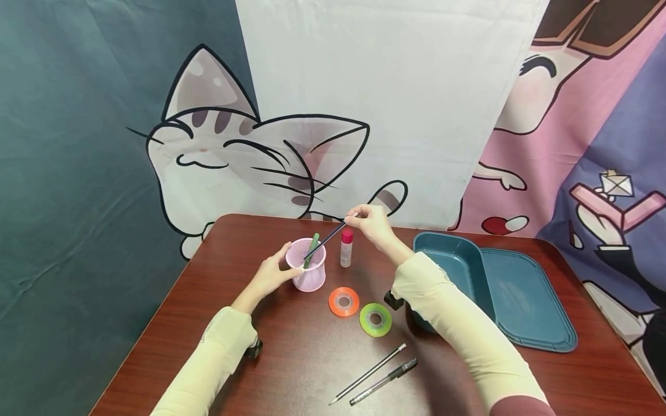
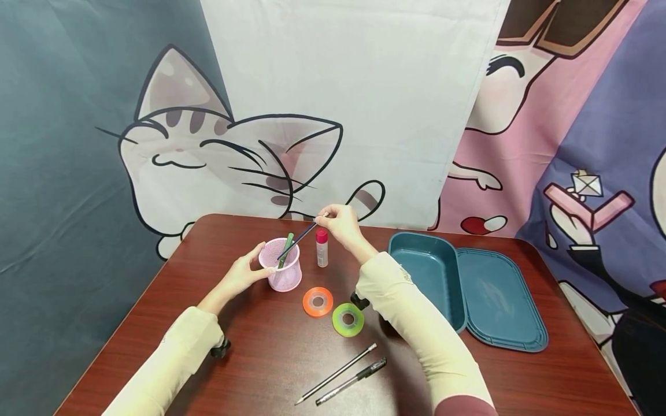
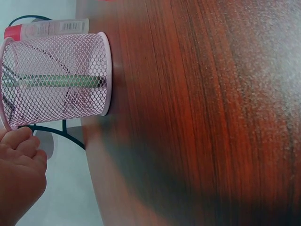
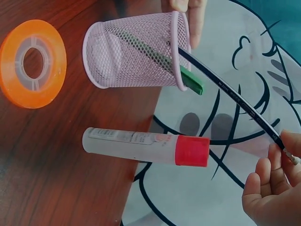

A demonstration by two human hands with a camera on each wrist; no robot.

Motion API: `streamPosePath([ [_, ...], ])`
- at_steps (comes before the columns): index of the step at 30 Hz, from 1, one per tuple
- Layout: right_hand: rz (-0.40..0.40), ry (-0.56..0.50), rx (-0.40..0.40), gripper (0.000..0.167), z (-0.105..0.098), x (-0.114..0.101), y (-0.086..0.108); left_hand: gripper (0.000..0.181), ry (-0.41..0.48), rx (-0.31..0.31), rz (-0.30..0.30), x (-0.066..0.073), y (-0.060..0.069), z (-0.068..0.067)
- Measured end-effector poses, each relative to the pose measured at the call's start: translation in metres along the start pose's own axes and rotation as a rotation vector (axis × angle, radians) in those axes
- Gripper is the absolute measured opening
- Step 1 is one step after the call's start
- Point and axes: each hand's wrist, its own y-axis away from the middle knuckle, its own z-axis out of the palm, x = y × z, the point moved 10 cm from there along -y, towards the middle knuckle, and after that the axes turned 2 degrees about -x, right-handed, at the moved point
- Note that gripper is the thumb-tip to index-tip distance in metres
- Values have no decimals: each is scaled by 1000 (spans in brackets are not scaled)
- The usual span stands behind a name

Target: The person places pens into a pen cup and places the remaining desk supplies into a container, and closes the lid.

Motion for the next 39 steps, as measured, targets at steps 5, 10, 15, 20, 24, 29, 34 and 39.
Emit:
streamPosePath([
  [5, -2, 42, -7, 14, 5, 0, -3, 80, 1, 1, -1, 1, 0, 0],
  [10, 5, 97, -31, 16, 12, 0, -4, 80, -5, -2, -7, 1, 1, 0],
  [15, 25, 135, -38, 16, 20, 6, -6, 80, -2, -4, -13, 0, 0, 0],
  [20, 48, 154, -45, 16, 27, 10, -5, 81, -1, -6, -14, -1, 0, 0],
  [24, 54, 154, -55, 15, 32, 12, -3, 81, 2, -2, -7, 0, 0, 0],
  [29, 24, 172, -70, 15, 37, 12, 0, 81, 0, -3, 3, 1, 0, 1],
  [34, 35, 164, -81, 27, 39, 18, 2, 81, 9, -11, -7, 1, 0, 1],
  [39, 51, 159, -105, 42, 34, 26, 3, 82, 14, -17, -12, -1, 0, 1],
])
